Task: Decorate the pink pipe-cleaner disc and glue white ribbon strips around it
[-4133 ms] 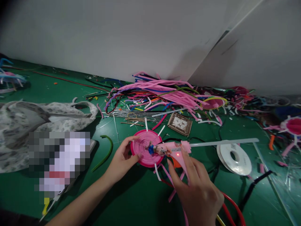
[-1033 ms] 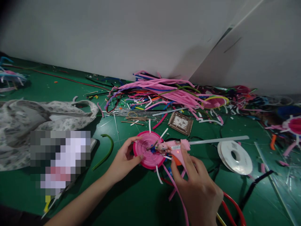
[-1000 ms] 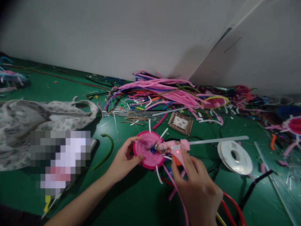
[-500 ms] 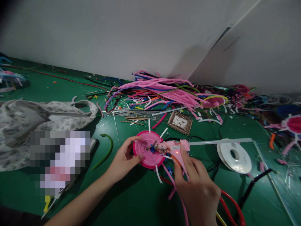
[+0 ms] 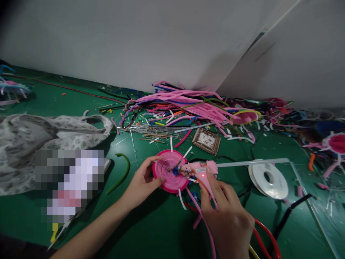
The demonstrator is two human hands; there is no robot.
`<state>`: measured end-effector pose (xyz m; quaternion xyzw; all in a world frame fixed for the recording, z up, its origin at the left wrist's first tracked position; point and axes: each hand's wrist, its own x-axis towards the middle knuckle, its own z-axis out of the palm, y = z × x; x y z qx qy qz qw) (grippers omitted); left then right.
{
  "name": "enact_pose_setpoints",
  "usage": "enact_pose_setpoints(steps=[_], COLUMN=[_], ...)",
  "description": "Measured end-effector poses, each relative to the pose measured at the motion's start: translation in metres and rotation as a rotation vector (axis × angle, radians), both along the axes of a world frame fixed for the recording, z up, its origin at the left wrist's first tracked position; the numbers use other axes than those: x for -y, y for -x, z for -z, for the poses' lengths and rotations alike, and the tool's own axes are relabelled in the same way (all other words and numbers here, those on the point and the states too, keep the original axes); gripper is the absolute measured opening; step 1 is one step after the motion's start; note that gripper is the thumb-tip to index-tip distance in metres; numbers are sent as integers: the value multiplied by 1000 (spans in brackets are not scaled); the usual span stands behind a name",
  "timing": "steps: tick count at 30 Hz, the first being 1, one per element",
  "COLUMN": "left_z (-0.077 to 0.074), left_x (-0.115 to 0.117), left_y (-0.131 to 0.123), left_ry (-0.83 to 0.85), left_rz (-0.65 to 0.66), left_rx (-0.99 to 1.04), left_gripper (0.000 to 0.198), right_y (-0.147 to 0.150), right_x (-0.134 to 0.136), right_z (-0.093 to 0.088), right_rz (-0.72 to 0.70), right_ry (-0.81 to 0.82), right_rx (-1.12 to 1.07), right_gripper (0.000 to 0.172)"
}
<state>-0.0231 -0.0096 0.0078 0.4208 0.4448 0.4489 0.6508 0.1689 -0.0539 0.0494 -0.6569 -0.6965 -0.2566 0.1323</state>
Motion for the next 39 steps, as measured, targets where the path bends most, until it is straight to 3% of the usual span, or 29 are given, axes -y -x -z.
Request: enact_pose_setpoints(steps=[7, 17, 20, 25, 31, 36, 39], left_z=[-1, 2, 0, -4, -4, -5, -7], left_x=[1, 4, 3, 3, 4, 4, 6], left_y=[1, -2, -3, -3, 4, 9, 10], left_ry=[-10, 12, 32, 213, 80, 54, -6], left_rz=[14, 4, -36, -39, -21, -12, 37], left_rx=[-24, -17, 12, 42, -111, -182, -197], left_gripper=[47, 48, 38, 25, 31, 40, 46], right_y=[-4, -17, -15, -8, -15, -22, -22], right_x=[-1, 9, 8, 6, 11, 16, 17], right_z=[1, 3, 2, -4, -6, -4, -5], right_rz=[-59, -42, -70, -32, -101, -105, -62], right_ry=[-10, 107, 88, -8, -26, -19, -42], right_rx=[37, 86, 124, 87, 57, 67, 23], right_gripper=[40, 30, 26, 46, 30, 28, 35])
